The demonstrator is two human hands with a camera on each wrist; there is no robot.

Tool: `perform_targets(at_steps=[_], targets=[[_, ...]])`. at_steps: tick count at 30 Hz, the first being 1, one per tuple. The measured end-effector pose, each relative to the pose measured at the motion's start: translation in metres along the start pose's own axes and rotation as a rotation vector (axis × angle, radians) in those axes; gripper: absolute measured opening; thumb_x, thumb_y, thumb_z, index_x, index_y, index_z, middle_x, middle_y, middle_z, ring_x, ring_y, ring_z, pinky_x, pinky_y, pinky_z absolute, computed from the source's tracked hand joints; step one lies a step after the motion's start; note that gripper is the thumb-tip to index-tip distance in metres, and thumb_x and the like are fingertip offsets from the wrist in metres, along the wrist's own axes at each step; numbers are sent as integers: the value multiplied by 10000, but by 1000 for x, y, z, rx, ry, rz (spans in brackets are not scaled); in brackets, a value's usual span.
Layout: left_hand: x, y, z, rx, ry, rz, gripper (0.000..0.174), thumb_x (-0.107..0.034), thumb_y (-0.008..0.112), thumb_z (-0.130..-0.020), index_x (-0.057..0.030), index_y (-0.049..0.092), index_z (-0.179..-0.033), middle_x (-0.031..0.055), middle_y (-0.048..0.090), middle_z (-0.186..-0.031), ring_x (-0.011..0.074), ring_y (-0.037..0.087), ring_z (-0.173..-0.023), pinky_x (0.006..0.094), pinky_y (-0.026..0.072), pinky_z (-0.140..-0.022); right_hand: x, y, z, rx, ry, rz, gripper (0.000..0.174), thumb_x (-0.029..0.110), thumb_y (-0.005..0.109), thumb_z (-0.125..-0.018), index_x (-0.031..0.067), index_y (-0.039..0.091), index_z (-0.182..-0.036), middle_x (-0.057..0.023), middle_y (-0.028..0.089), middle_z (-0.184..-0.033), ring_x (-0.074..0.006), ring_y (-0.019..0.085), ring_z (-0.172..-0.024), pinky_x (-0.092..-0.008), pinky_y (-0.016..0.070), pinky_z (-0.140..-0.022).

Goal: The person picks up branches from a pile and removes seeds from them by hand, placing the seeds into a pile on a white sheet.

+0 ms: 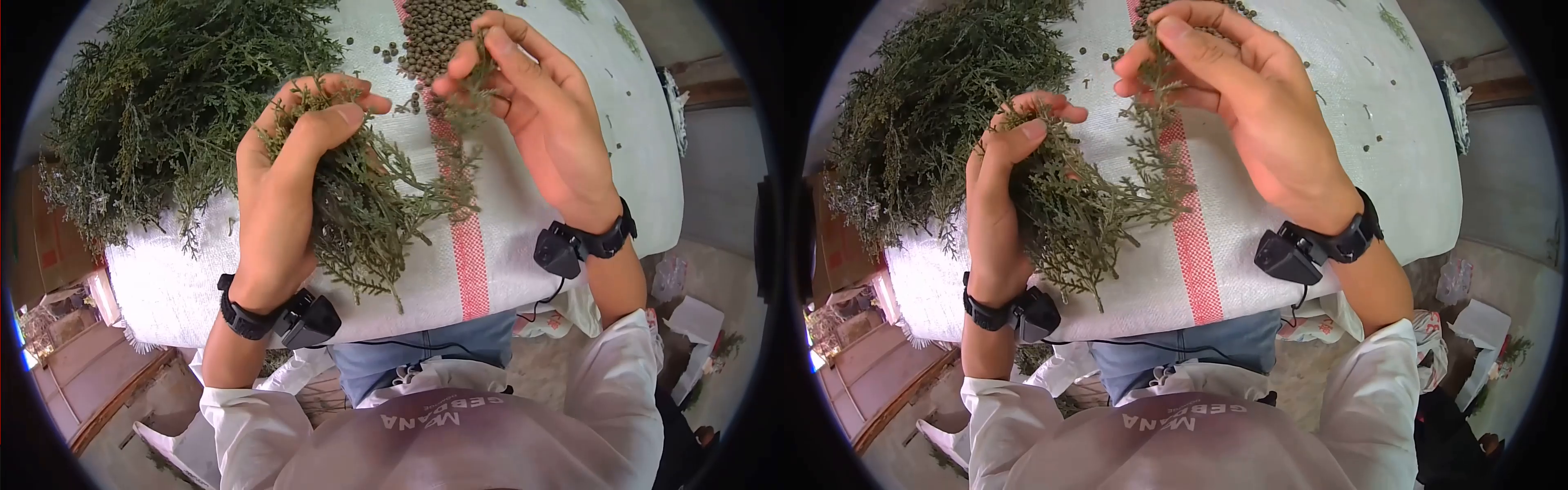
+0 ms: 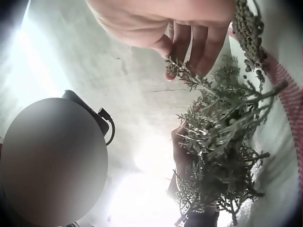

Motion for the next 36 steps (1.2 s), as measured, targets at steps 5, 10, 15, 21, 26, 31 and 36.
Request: perform_targets(at_steps=[5, 10, 15, 21, 26, 31, 36], targets=[[5, -1, 1, -68, 22, 13, 207, -81, 674, -880, 7, 634, -1063, 146, 704, -1025, 114, 639, -804, 251, 535, -700, 4, -2, 2, -34, 56, -322, 190, 212, 480, -1062, 89, 515, -1202, -44, 617, -938, -142, 601, -781, -279, 539, -769], [9, 7, 0, 37, -29, 18, 199, -105, 690, -882, -4, 632, -1043, 152, 710, -1030, 109, 632, -769, 250, 531, -675, 19, 15, 6, 310, 86, -937, 192, 232, 474, -1064, 80, 496, -1179, -41, 570, -848, -156, 551, -739, -279, 528, -785], [11, 11, 1, 121, -50, -21, 158, -108, 691, -881, -19, 643, -1002, 143, 716, -1012, 98, 617, -716, 247, 522, -648, 14, -2, 1, 472, 247, -548, 252, 224, 546, -1023, 66, 602, -1210, 11, 604, -864, -6, 541, -702, -172, 402, -492], [22, 15, 4, 188, -140, -18, 140, -108, 708, -871, -17, 665, -968, 62, 702, -932, 84, 609, -684, 238, 512, -643, 12, 24, 19, 312, 76, 379, 256, 238, 673, -950, 49, 670, -1123, 70, 535, -767, 34, 390, -596, -171, 256, -463], [23, 18, 5, 192, -150, -87, 164, -85, 738, -846, -12, 672, -978, 21, 679, -894, 84, 619, -701, 237, 513, -650, 2, 21, 18, 282, 74, 329, 223, 210, 753, -889, 39, 711, -1026, 78, 595, -801, 41, 412, -595, -169, 250, -481], [16, 22, 7, 166, -50, -152, 204, -45, 788, -795, -18, 680, -967, 19, 673, -890, 78, 619, -717, 236, 513, -654, 4, 16, 17, 237, 39, 334, 180, 191, 741, -895, 40, 715, -990, 71, 640, -857, 46, 417, -576, -173, 257, -476], [1, 17, 15, 52, 152, -391, 242, -49, 831, -766, -19, 692, -962, 15, 668, -877, 59, 604, -724, 220, 505, -667, 6, 13, 19, 169, 130, 313, 162, 174, 717, -911, 44, 710, -1006, 81, 619, -789, 43, 390, -538, -181, 246, -452]])
Point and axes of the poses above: each hand's wrist, its own z-axis away from the middle knuckle, its own y-axis out of the palm, x = y × z, the point moved 9 cm from there along -z, towards the middle knuckle
